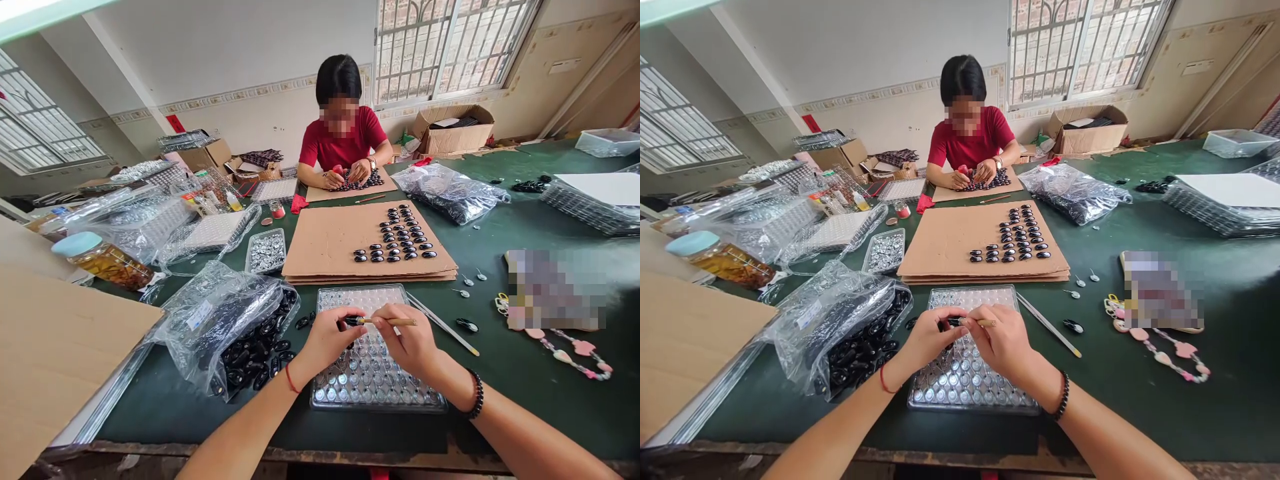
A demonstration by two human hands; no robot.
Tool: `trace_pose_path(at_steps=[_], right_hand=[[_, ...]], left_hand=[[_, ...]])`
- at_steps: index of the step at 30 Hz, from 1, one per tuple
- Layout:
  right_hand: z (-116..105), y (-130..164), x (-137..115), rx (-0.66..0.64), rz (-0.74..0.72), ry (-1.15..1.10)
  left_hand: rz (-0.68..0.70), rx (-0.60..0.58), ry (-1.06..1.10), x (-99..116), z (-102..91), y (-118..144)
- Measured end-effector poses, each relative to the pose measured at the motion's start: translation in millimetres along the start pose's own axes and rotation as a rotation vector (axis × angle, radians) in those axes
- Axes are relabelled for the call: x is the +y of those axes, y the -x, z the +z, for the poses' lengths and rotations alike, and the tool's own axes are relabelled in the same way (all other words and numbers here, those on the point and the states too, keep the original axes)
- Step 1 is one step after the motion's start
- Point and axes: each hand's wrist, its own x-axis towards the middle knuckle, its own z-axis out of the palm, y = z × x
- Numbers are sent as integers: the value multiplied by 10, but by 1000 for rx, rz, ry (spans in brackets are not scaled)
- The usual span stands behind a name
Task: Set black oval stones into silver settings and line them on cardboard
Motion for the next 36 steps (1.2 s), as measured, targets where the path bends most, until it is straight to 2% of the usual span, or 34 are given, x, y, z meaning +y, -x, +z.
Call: trace_pose_path(at_steps=[6, 11, 13, 15, 17, 19, 22, 26, 29, 32, 36], right_hand=[[37, -8, 0, -19, -21, 35], [103, 8, 8, -23, -87, 1], [138, -22, 10, -28, 61, -151], [169, -88, 29, -13, 372, -434], [177, -175, 69, 72, 646, -746], [150, -250, 112, 162, 730, -854], [63, -292, 113, 58, 670, -765], [-44, -268, 14, -9, 539, -449], [-71, -258, -5, -90, 520, -274], [-66, -257, 42, -155, 532, -238], [-55, -251, 94, -306, 504, -346]], left_hand=[[2, 13, -3, 5, -14, 6], [-37, 73, 8, 4, -30, -26], [-48, 57, 23, -5, -18, -31], [-72, 41, 45, -20, -3, -34], [-104, 53, 65, -34, 1, -46], [-156, 65, 85, -42, -12, -74], [-218, 59, 102, -48, -35, -127], [-191, 42, 73, -52, -16, -153], [-179, 96, 77, -10, 23, -140], [-164, 165, 118, 58, 47, -126], [-190, 144, 165, 89, 44, -132]])
